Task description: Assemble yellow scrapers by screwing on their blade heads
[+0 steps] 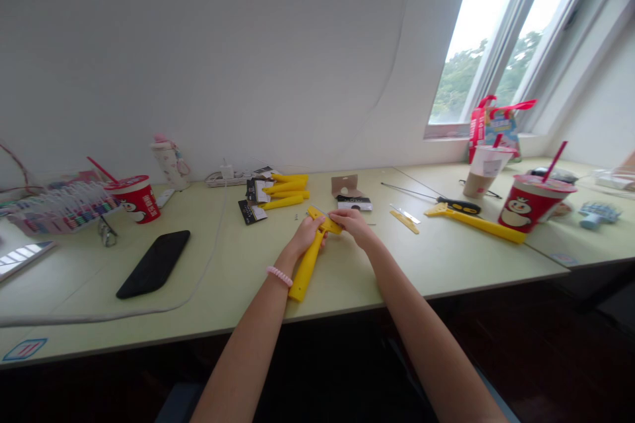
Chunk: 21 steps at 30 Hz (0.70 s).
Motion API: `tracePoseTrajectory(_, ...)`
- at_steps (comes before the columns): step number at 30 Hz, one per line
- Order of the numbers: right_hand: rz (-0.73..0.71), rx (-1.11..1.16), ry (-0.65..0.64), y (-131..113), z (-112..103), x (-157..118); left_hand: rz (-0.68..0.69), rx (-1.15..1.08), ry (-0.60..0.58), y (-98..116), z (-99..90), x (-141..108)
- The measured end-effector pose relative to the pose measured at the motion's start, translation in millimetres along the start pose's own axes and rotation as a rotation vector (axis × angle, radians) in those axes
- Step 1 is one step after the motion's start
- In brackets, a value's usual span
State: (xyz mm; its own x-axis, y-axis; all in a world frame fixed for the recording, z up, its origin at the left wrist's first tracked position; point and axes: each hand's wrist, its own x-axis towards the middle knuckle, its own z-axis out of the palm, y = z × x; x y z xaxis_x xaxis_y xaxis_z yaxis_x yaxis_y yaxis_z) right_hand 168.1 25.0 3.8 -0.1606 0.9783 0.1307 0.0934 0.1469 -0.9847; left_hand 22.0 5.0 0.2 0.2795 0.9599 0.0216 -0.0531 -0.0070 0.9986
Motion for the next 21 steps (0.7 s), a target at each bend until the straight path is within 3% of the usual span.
tracePoseTrajectory(5,-0.020,-0.025,-0.098,-1,-1,-2,0.028,0.001,0.052,2,0.4,-1)
tracePoseTrajectory(11,-0.004,-0.010,-0.016,-3,0,-3,0.011,-0.004,0.056,-2,-1.3,3)
tracePoseTrajectory(15,-0.067,-0.056,-0.073,3,2,0,-0.005,-0.007,0.101,-5,-2.3,4)
tracePoseTrajectory(21,0.000,-0.009,-0.006,8,2,2,-0.042,-0.037,0.109,-6,-2.8,4)
